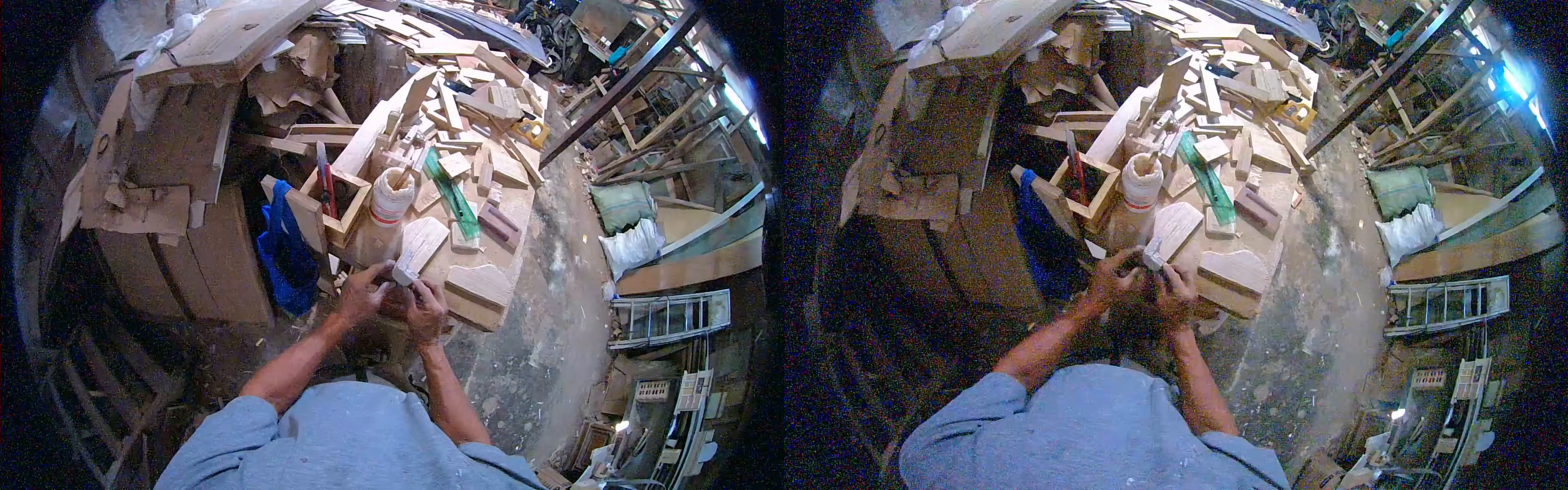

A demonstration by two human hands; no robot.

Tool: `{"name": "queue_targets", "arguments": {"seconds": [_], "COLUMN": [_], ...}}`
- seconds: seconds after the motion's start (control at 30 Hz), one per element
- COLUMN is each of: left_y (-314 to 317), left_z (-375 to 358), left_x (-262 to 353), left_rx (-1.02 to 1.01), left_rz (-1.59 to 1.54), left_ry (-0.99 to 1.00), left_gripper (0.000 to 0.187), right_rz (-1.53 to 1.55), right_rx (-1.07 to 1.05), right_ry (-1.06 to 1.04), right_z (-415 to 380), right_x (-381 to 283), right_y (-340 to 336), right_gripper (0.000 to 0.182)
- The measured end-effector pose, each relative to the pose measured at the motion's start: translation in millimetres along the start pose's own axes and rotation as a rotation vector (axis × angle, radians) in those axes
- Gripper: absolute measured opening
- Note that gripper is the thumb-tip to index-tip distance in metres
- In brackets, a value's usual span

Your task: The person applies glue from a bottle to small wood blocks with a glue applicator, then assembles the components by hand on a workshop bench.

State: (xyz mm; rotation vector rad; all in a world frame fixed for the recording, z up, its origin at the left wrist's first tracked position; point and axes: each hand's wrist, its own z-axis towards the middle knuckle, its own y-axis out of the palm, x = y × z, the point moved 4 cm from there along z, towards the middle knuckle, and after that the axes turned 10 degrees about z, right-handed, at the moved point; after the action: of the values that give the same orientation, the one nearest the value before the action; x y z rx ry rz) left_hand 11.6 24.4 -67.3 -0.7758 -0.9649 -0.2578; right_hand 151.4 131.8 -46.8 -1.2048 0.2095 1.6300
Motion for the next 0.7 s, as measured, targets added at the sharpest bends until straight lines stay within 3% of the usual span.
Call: {"name": "queue_targets", "arguments": {"seconds": [0.23,0.27,0.37,0.4,0.5,0.53,0.63,0.7], "left_y": [-13,-16,-16,-12,7,13,13,10], "left_z": [-3,-2,-2,-4,-7,-8,-2,4], "left_x": [16,14,2,-9,-48,-59,-62,-51], "left_rx": [-0.093,-0.177,-0.167,-0.180,-0.199,-0.206,-0.222,-0.199], "left_rz": [0.068,0.107,-0.008,-0.052,-0.116,-0.088,-0.179,-0.234], "left_ry": [-0.083,-0.120,-0.032,0.018,0.141,0.161,0.112,0.070], "left_gripper": [0.041,0.040,0.040,0.040,0.042,0.044,0.049,0.052], "right_rz": [-0.049,-0.079,-0.054,-0.132,0.049,-0.036,0.009,-0.066], "right_rx": [-0.028,-0.027,-0.037,-0.076,-0.157,-0.231,-0.266,-0.272], "right_ry": [0.019,0.009,0.100,0.084,0.259,0.245,0.350,0.255], "right_z": [0,-2,2,-1,2,16,39,43], "right_x": [11,12,1,12,21,-6,-54,-48], "right_y": [1,2,0,1,-8,-14,-14,-9], "right_gripper": [0.031,0.032,0.037,0.049,0.065,0.083,0.094,0.098]}}
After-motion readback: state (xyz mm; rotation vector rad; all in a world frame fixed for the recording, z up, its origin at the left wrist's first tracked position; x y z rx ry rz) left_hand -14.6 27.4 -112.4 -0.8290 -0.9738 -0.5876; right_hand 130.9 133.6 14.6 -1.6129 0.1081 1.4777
